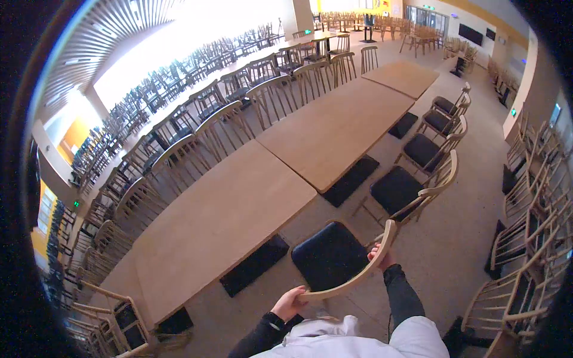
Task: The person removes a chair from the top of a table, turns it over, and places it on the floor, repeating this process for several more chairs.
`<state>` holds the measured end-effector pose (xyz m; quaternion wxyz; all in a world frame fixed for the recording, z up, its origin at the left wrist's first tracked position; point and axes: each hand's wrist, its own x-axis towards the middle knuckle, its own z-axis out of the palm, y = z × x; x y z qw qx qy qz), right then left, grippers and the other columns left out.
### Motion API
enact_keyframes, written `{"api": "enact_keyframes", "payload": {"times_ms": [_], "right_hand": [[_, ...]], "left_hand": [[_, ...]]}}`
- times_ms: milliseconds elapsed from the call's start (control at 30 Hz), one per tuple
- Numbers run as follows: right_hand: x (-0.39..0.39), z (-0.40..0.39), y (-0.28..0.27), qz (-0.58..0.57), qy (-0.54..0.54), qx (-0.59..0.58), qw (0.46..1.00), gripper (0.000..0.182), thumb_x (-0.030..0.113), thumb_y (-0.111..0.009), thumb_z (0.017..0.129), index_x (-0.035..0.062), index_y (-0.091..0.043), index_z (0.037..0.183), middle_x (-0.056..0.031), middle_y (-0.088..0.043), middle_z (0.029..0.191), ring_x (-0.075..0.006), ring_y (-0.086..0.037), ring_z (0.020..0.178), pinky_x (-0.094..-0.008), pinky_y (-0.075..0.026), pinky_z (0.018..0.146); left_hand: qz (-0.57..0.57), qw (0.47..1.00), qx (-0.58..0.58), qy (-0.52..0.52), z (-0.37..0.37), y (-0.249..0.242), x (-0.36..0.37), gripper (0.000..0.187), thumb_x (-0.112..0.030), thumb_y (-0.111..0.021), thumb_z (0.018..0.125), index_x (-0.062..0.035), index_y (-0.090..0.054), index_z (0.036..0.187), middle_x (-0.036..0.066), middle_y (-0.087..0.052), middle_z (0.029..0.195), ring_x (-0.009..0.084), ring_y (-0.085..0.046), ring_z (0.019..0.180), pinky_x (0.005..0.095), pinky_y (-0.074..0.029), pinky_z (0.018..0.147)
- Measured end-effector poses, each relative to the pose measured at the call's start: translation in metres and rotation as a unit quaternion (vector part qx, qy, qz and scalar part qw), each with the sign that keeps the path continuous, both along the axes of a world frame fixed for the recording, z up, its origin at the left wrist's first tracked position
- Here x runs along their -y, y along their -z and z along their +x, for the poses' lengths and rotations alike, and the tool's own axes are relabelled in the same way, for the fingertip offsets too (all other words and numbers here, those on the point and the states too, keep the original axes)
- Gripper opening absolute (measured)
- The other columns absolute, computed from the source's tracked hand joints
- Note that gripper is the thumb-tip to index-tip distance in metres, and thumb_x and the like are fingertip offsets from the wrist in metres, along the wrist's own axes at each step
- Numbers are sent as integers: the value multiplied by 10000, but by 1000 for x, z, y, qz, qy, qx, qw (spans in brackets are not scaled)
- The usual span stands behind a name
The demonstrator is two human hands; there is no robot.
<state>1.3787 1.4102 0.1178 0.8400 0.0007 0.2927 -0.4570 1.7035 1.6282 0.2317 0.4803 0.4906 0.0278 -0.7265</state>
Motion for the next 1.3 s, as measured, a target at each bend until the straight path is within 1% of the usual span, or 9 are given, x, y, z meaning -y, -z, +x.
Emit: {"api": "enact_keyframes", "payload": {"times_ms": [133,333,467,600,633,800,1067,1200,1300], "right_hand": [[5,-16,-7,40,-24,-15,999,149,226,-511,853,90,-494,912,-64,-505,696,-186,-517,583,-417,-474,724],[18,-16,-59,96,16,-260,961,328,376,-381,849,73,-493,907,-107,-569,779,-230,-589,645,-452,-477,647],[22,-41,-42,43,21,-238,970,591,617,-283,841,72,-474,968,-91,-560,764,-213,-551,635,-424,-449,625],[16,-38,-60,4,12,-344,939,378,497,-494,839,121,-484,874,-68,-519,670,-201,-532,583,-353,-447,538],[18,-39,-51,-16,-6,-366,931,269,344,-582,823,96,-485,862,-61,-514,657,-184,-524,566,-333,-445,515],[21,-56,-18,-63,-38,-449,891,89,84,-551,758,46,-500,820,-62,-482,604,-203,-510,544,-341,-430,516],[42,-74,12,-21,-13,-442,897,173,68,-529,695,77,-436,840,-60,-460,635,-184,-459,505,-378,-405,490],[30,-56,-18,-6,-3,-468,884,135,82,-514,701,76,-442,815,-53,-451,611,-179,-457,502,-351,-397,480],[36,-60,-7,-28,24,-464,885,120,70,-517,675,82,-432,758,-53,-452,636,-173,-431,486,-353,-395,499]], "left_hand": [[4,1000,-23,14,-13,35,-4,266,-145,-537,850,-35,-524,1091,70,-548,968,174,-525,892,310,-468,761],[-28,993,-36,113,-28,28,7,275,-185,-577,857,-34,-543,1084,18,-550,915,127,-510,839,263,-433,660],[-56,986,-64,145,-31,26,8,329,-215,-583,863,-29,-532,1129,27,-564,956,121,-529,817,251,-447,646],[-85,980,-106,145,-23,22,13,367,-145,-529,895,1,-416,1213,108,-551,1076,204,-567,935,338,-486,794],[-90,982,-119,119,-21,19,11,368,-138,-524,897,9,-410,1215,129,-547,1109,224,-562,986,352,-482,831],[-96,993,-69,-8,23,52,-21,345,-109,-507,896,1,-420,1211,155,-541,1128,247,-548,1033,370,-457,891],[112,949,113,-272,90,123,-187,281,-120,-543,834,-9,-509,1089,115,-603,971,233,-605,847,352,-501,733],[317,896,278,-137,80,205,-298,234,-31,-563,751,30,-562,977,115,-609,739,220,-606,601,328,-481,482],[411,861,245,-176,47,181,-323,218,14,-559,719,30,-579,936,111,-600,701,190,-585,565,308,-446,431]]}}
